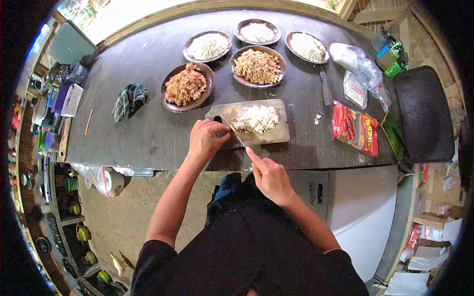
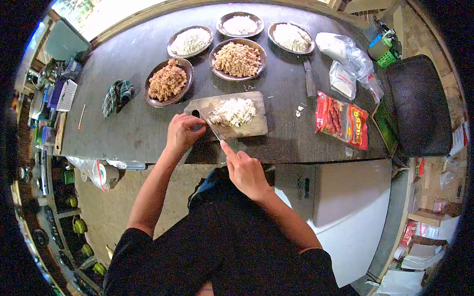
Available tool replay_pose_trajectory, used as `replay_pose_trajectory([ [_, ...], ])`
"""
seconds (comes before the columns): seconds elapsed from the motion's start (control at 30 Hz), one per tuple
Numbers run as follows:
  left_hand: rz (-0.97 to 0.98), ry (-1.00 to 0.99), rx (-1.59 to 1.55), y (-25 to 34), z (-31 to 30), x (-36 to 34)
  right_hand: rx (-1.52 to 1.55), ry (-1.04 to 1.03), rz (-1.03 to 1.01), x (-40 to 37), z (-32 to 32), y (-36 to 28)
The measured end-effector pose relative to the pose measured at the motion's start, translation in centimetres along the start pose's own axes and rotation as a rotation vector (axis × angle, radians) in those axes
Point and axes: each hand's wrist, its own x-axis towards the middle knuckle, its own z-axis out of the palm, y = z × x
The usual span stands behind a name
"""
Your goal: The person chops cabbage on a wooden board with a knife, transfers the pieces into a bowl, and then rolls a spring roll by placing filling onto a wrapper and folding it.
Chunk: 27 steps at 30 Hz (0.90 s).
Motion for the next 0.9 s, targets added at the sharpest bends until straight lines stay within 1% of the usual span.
replay_pose_trajectory([
  [0.1, -0.009, -0.017, 0.007, 0.0, 0.0, 0.0, -0.051, -0.002, 0.012, 0.6, 0.3, -0.2],
  [0.3, 0.002, -0.006, 0.009, 0.4, -0.3, -0.2, 0.007, 0.035, -0.016, 1.3, 0.7, 0.8],
  [0.4, 0.042, 0.049, -0.038, 0.0, 0.0, -0.4, 0.035, 0.055, -0.016, 0.7, 0.3, 0.6],
  [0.53, 0.025, 0.032, -0.066, 0.3, -0.3, -0.3, 0.060, 0.027, -0.033, -0.2, -0.4, 0.1],
  [0.63, -0.002, 0.020, -0.088, 0.1, -0.1, -0.2, 0.072, 0.006, 0.006, -0.2, 0.0, 0.1],
  [0.7, -0.011, 0.027, -0.103, 0.1, -0.1, -0.2, 0.029, 0.009, -0.016, 0.2, 0.1, 0.2],
  [0.8, -0.027, 0.000, -0.087, 0.2, -0.3, -0.1, -0.052, -0.011, 0.017, 0.5, 0.0, -0.4],
  [0.9, -0.026, -0.004, -0.061, 0.4, -0.6, 0.1, -0.034, -0.003, 0.024, 0.8, 0.0, -0.1],
])
